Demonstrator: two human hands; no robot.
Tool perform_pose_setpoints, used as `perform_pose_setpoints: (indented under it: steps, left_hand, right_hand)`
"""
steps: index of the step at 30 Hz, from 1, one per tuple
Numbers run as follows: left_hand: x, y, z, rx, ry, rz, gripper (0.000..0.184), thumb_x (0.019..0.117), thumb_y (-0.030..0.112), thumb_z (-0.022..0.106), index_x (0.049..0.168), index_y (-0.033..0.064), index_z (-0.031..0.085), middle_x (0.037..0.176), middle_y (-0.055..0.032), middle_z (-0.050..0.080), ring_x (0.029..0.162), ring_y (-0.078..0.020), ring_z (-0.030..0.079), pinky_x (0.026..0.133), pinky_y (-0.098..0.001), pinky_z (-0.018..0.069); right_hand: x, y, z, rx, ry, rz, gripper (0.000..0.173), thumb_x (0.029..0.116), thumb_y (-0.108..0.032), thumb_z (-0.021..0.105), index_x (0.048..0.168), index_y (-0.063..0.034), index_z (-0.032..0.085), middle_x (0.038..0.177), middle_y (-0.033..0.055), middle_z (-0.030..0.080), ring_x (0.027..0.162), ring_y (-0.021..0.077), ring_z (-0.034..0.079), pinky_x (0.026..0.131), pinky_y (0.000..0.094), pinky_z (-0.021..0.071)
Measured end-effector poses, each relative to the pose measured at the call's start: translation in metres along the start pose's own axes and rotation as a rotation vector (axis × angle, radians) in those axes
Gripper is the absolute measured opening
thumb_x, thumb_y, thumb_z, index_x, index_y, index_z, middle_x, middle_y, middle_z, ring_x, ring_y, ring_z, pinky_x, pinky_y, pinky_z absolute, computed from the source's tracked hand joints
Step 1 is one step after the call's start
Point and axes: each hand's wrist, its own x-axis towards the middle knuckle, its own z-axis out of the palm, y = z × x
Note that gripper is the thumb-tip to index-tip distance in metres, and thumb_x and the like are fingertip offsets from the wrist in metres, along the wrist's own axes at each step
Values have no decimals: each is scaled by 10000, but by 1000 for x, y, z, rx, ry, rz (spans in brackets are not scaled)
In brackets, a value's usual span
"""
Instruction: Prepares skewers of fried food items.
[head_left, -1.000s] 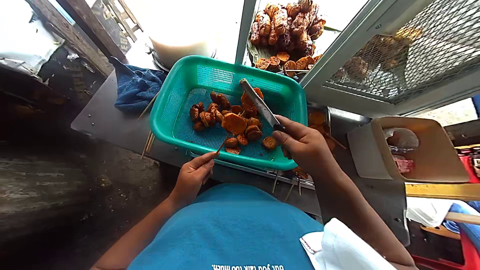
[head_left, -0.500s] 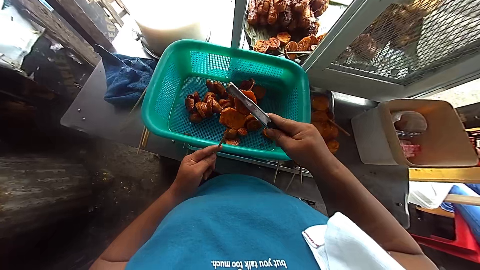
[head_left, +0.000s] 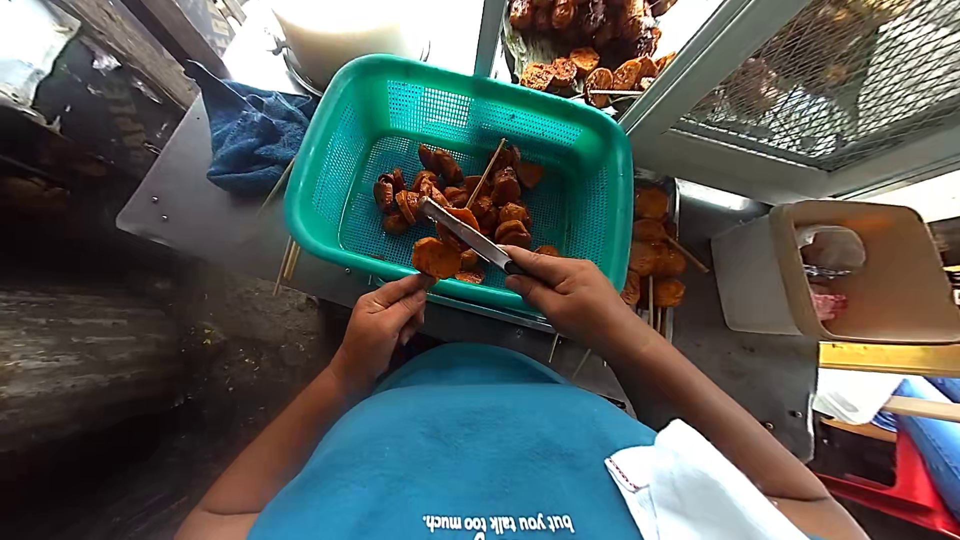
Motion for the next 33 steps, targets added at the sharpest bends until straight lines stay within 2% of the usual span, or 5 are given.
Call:
perform_pose_setpoints:
  steps: [7, 12, 17, 21, 33]
  left_hand:
    - [-13, 11, -32, 120, 218, 65, 284, 1051, 72, 502, 1270, 50, 681, 730, 11, 603, 532, -29, 489, 479, -150, 408]
    - [-22, 14, -28, 105, 230, 114, 278, 1036, 43, 501, 1244, 33, 685, 717, 6, 604, 518, -31, 487, 475, -147, 413]
    - [-36, 10, -30, 129, 157, 36, 275, 1022, 64, 526, 1226, 45, 710, 720, 5, 621, 527, -23, 494, 480, -143, 406]
    - [-43, 9, -28, 258, 119, -28, 254, 1026, 114, 557, 1211, 53, 719, 713, 28, 613, 529, -15, 477, 485, -147, 388]
    - [-46, 16, -11, 37, 25, -119, 251, 1027, 78, 515, 1174, 13, 708, 696, 19, 602, 513, -10, 478, 471, -136, 388]
  right_hand:
    - [17, -2, -57, -499, -219, 183, 437, 1064, -305, 582, 1493, -229, 563, 1236, 159, 699, 1124, 353, 671, 917, 618, 516]
    - [39, -10, -21, -977, -454, 241, 413, 1037, -177, 529, 1440, -231, 604, 1112, 168, 695, 917, 389, 702, 667, 560, 548]
    - [37, 17, -54, -563, -301, 188, 356, 1070, -255, 573, 1417, -216, 642, 1120, 158, 749, 1048, 368, 708, 891, 638, 525]
    - [21, 31, -66, -190, -183, 267, 357, 1055, -272, 596, 1407, -251, 655, 855, 68, 699, 604, 154, 585, 569, 410, 505]
    - [-12, 30, -66, 687, -97, 417, 346, 1095, -158, 425, 1363, -84, 631, 720, 43, 619, 448, 42, 491, 391, 164, 427]
